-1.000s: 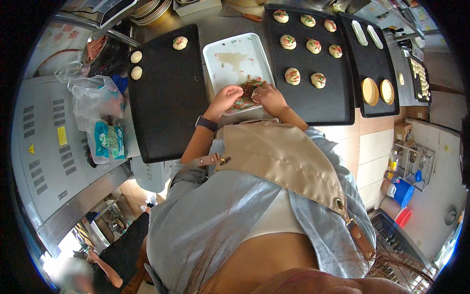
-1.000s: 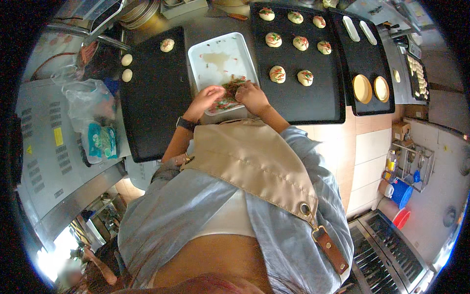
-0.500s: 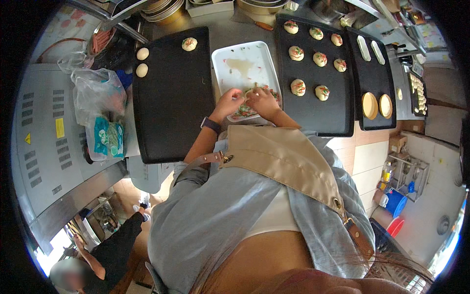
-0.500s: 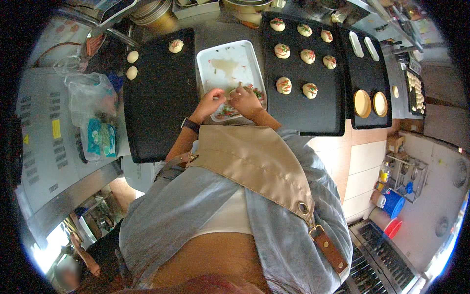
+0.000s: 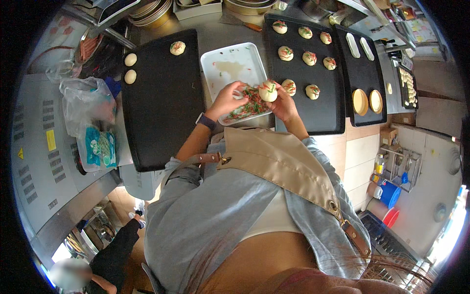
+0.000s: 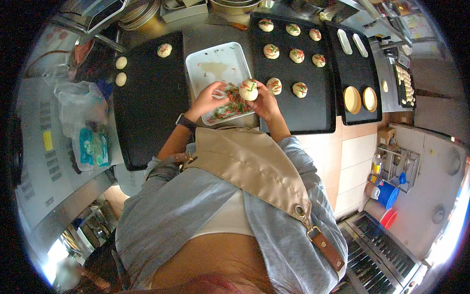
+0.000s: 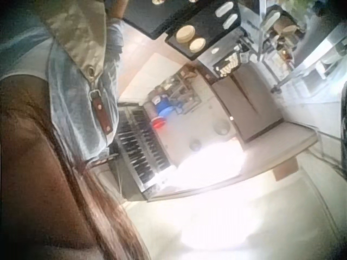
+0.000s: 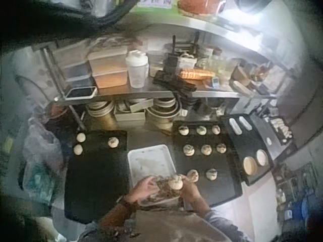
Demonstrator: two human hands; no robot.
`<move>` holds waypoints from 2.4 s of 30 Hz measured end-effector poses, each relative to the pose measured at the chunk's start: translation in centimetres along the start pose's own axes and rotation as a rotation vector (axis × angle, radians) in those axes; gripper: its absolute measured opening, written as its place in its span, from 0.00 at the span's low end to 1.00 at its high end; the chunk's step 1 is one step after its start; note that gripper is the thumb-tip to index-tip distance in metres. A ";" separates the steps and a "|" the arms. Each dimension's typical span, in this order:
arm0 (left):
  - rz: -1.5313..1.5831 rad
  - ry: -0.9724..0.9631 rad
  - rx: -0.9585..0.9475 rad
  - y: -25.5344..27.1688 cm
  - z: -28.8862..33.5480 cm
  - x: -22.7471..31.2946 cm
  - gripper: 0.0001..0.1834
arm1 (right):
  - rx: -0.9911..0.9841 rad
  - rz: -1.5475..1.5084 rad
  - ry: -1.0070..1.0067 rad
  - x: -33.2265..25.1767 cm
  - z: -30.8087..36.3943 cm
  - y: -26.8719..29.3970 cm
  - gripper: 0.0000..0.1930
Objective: The person assembles small round food items by placing a colorful vegetable mixture onto dough balls and arranging them on a black tray. The person repeatedly picks up dough, adds filling, and places the items in rows on the tray.
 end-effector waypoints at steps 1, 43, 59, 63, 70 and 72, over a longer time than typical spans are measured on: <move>0.007 -0.039 -0.035 -0.5 -0.1 2.0 0.32 | 0.000 -0.026 -0.006 0.3 0.2 -0.7 0.19; -0.741 -0.258 -0.112 -5.3 -3.6 0.7 0.19 | 0.133 -0.017 0.309 -3.3 1.3 1.4 0.18; -0.480 -0.317 0.148 -1.2 -3.8 2.4 0.05 | 0.204 0.019 0.065 0.9 0.5 2.9 0.16; -0.414 -0.461 0.207 -0.2 -2.1 8.5 0.05 | 0.167 -0.077 0.053 1.4 -0.5 0.9 0.16; -0.738 -0.547 0.146 -1.7 1.8 11.4 0.17 | 0.111 -0.120 0.034 0.6 -1.5 -1.1 0.13; -0.750 -0.556 0.103 -1.9 2.0 12.0 0.24 | 0.093 -0.132 0.039 0.7 -1.5 -1.0 0.12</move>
Point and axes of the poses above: each hand's wrist, its own z-axis away from the middle knuckle, its own y-axis out of the back of the hand, x = y × z, the point moved 7 cm from there along -z, towards the middle knuckle, and after that the axes turned 1 degree about -z, right-handed, at the moved point
